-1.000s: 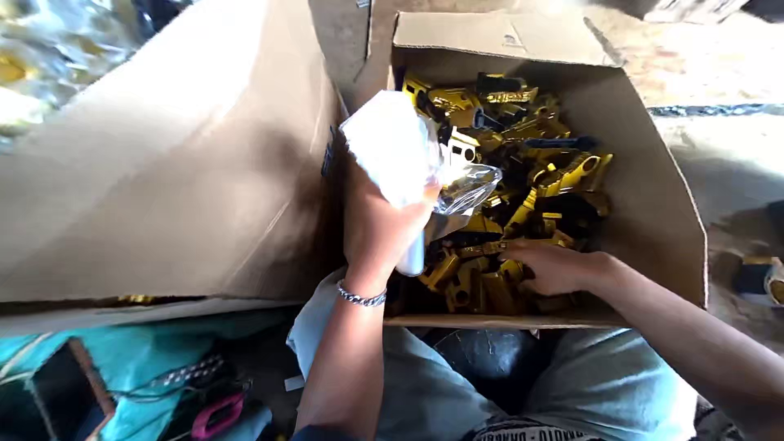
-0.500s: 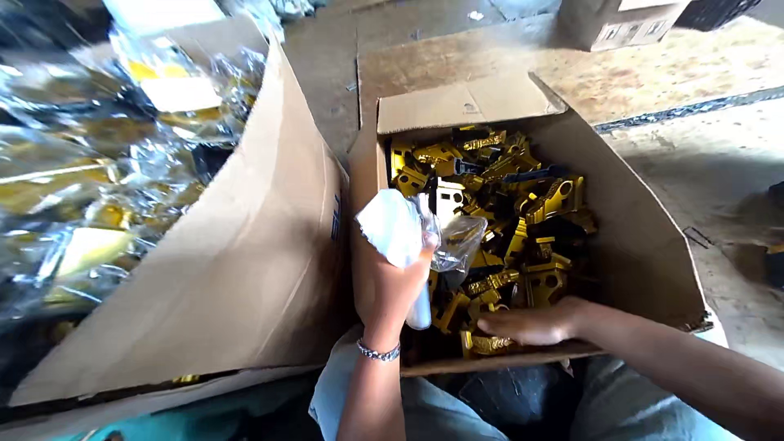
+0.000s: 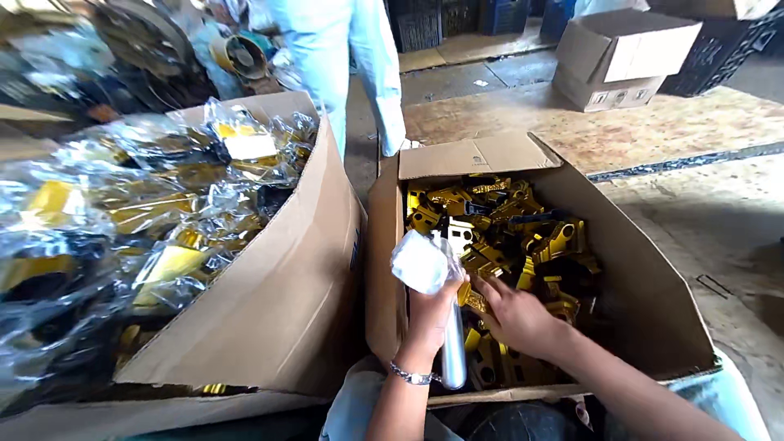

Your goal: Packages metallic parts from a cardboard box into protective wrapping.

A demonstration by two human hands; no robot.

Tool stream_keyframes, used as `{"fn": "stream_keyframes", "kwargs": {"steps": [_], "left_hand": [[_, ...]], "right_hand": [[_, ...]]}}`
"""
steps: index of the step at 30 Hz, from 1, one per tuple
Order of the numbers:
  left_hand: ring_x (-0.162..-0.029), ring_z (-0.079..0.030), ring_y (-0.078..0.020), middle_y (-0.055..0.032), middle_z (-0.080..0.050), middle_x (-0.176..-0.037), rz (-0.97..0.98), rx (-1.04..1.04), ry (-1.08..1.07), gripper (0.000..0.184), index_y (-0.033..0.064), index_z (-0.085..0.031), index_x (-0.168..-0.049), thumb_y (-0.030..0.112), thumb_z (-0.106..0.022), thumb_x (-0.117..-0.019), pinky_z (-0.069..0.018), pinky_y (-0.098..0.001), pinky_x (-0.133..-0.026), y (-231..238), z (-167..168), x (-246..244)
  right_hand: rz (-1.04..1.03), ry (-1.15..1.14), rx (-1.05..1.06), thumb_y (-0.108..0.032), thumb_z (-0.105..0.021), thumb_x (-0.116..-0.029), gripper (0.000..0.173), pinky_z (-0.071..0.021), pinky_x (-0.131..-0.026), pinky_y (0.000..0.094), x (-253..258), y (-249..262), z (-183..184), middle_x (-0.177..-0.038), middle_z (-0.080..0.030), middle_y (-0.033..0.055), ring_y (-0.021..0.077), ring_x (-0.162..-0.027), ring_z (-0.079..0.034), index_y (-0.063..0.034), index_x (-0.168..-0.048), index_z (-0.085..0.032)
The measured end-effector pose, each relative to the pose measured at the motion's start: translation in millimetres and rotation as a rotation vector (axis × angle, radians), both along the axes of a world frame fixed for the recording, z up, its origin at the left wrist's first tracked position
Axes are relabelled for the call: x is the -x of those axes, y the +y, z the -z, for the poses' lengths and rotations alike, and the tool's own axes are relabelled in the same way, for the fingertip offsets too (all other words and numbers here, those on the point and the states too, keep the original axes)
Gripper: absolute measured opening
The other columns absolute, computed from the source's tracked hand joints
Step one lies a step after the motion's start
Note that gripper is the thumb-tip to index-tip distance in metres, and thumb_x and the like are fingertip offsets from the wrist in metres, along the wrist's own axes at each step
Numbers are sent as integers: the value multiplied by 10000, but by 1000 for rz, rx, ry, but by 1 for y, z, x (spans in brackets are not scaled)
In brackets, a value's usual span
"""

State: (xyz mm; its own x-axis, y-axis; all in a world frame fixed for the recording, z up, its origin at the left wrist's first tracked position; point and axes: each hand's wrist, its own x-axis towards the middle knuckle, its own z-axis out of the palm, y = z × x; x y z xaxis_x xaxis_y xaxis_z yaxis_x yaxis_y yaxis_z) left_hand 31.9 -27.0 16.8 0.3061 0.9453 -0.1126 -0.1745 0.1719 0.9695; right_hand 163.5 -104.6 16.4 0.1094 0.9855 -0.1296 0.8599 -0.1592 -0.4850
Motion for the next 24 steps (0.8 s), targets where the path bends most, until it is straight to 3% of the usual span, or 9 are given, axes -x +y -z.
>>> {"fn": "stream_keyframes", "kwargs": {"steps": [2,7,10,12,15,19,21,23,24], "left_hand": [[-886,-670,-88,-97,-678,-982,76,-105,93,435,-106,-548,-1212,-62,-747,-828,-570,-246,-830,-2,5,7],[-960,-677,-56,-142,-711,-1027,54,-413,232,577,-156,-598,-1157,106,-885,-731,-553,-227,-903,-2,21,-2],[-997,-651,-115,-166,-647,-1124,-108,-207,140,653,-136,-472,-1319,30,-834,-801,-555,-270,-908,13,11,3],[-915,-683,-114,-138,-680,-1038,-12,-247,109,545,-138,-529,-1249,18,-807,-807,-588,-284,-855,4,11,7],[-821,-722,-89,-68,-736,-937,268,-385,50,352,-92,-633,-1105,15,-782,-804,-625,-280,-787,-14,19,8],[-710,-689,-112,-62,-690,-872,112,-85,25,313,-73,-550,-1187,1,-674,-908,-612,-280,-684,0,-7,21],[-747,-674,-118,-86,-650,-918,50,-3,38,367,-72,-486,-1266,-1,-617,-931,-598,-281,-698,7,-15,27],[-849,-677,-103,-102,-663,-991,46,-17,110,376,-80,-535,-1247,-10,-667,-902,-588,-278,-775,5,-17,25],[-894,-678,-78,-92,-685,-1007,64,-42,146,373,-73,-577,-1213,-2,-718,-875,-578,-260,-821,4,-14,22]], "right_hand": [[48,41,136,-268,-519,-1069,591,-515,-983,553,6,12,3,-1507,-447,292,443,-1161,-643,49,-1532,-332],[207,538,-42,-88,-782,-841,958,-406,-1145,439,-12,30,1,-1555,-360,307,366,-1402,-453,34,-1592,-199],[189,766,-197,-168,-772,-867,713,-528,-987,313,-13,21,-6,-1393,-584,184,180,-1179,-627,3,-1489,-469],[212,579,-429,-209,-717,-934,484,-518,-982,344,-12,17,-1,-1323,-641,171,204,-1167,-627,-29,-1374,-624],[180,263,-680,-170,-712,-860,391,-511,-873,527,-25,19,12,-1120,-684,225,368,-1012,-632,-26,-1222,-728],[144,14,-46,-135,-722,-940,287,-486,-991,617,-65,-1,-27,-1245,-623,305,470,-1145,-616,4,-1191,-727],[116,-102,62,-33,-670,-948,195,-480,-983,613,-69,-3,-48,-1226,-612,322,484,-1141,-607,58,-1110,-729],[50,-99,-435,29,-673,-876,118,-567,-779,532,-67,-13,-57,-1003,-668,272,396,-882,-675,47,-952,-762],[23,-10,-753,-19,-664,-861,136,-581,-689,374,-66,-10,-59,-972,-681,173,235,-790,-665,-7,-950,-766]]}}
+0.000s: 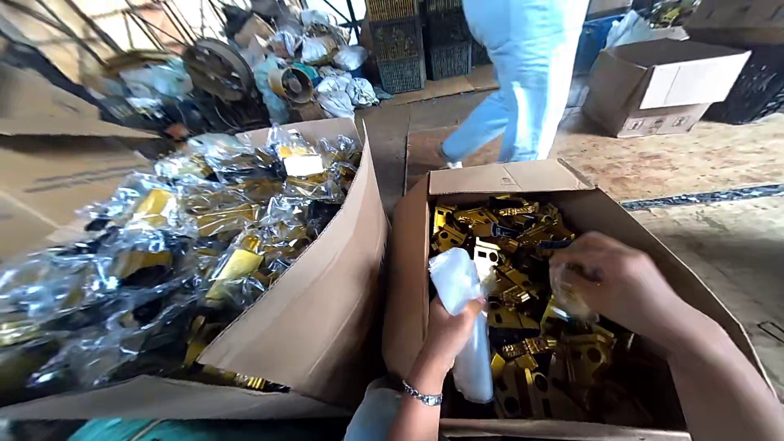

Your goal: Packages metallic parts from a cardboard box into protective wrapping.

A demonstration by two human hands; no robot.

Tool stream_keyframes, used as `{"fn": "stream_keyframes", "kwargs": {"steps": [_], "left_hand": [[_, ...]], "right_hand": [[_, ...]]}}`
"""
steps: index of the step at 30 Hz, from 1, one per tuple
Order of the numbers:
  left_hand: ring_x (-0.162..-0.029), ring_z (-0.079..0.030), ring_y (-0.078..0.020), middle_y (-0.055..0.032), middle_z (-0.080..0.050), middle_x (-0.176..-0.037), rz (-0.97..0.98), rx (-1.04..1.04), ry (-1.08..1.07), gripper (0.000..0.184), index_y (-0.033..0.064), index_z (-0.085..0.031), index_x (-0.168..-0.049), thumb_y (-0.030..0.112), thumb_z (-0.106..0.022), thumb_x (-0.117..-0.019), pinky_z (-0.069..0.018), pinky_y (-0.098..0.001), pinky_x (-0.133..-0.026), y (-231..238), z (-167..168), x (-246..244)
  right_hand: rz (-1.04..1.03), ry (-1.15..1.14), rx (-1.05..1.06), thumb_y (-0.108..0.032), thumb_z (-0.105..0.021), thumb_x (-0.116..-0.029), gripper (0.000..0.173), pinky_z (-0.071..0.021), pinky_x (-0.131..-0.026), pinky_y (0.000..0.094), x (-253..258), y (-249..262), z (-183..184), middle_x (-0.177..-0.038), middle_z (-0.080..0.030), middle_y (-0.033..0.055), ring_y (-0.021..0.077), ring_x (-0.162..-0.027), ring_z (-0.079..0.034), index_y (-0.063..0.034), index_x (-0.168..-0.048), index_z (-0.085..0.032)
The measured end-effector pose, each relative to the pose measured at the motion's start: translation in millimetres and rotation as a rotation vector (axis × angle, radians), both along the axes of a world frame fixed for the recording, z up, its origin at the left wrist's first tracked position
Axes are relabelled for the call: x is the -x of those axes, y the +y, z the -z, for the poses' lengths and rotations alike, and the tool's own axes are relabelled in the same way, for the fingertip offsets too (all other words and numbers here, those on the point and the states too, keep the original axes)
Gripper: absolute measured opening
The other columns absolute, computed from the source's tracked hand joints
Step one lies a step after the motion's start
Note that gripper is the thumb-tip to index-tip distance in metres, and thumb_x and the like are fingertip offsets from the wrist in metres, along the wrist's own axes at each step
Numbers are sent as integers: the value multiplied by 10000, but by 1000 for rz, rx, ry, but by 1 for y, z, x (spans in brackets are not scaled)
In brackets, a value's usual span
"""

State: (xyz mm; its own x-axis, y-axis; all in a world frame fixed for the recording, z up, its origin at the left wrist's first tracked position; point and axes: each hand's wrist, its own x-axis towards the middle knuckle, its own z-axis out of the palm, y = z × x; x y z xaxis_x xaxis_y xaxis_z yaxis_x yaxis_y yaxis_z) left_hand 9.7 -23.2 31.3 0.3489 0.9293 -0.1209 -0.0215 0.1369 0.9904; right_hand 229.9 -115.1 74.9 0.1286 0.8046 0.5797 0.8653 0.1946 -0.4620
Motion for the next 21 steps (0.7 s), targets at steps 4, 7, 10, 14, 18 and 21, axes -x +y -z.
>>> {"fn": "stream_keyframes", "kwargs": {"steps": [4,7,10,14,18,21], "left_hand": [[-942,-665,-41,-92,-683,-1035,9,-71,21,547,-94,-564,-1221,-5,-821,-746,-566,-221,-856,-4,20,-12],[-911,-654,-58,-99,-666,-1003,52,-80,29,532,-107,-545,-1209,-35,-803,-750,-558,-228,-829,-5,29,-20],[-936,-658,-43,-95,-679,-1009,94,-208,8,489,-116,-568,-1180,-49,-788,-749,-549,-206,-869,-6,34,-23],[-943,-678,-51,-62,-701,-1007,181,-204,-99,553,-94,-579,-1168,-27,-859,-695,-572,-225,-885,-13,36,-24],[-646,-599,-21,35,-659,-806,356,99,-206,242,37,-613,-1093,26,-711,-872,-531,-191,-605,-16,16,-24],[-730,-660,-46,-32,-692,-867,120,-110,135,237,-57,-617,-1137,67,-690,-949,-571,-219,-701,0,13,-22]], "right_hand": [[-333,661,-118,-221,-684,-960,523,-605,-951,340,21,16,-8,-1487,-516,5,157,-1161,-665,-212,-1448,-494],[-216,589,380,-245,-761,-907,612,-582,-953,382,36,23,30,-1396,-579,197,225,-1144,-669,24,-1410,-542],[-136,642,420,-109,-662,-967,236,-582,-804,252,44,22,53,-1038,-700,110,92,-869,-687,44,-1146,-668],[-137,852,434,-133,-596,-1008,141,-565,-713,203,42,15,57,-841,-670,-23,12,-726,-643,-11,-1035,-661],[-105,975,454,-177,-505,-1071,211,-526,-544,190,40,6,58,-666,-579,-88,6,-529,-558,-66,-944,-631],[-275,1027,570,-54,-556,-1029,112,-625,-717,240,29,-4,56,-825,-702,-49,47,-711,-702,-20,-1017,-662]]}}
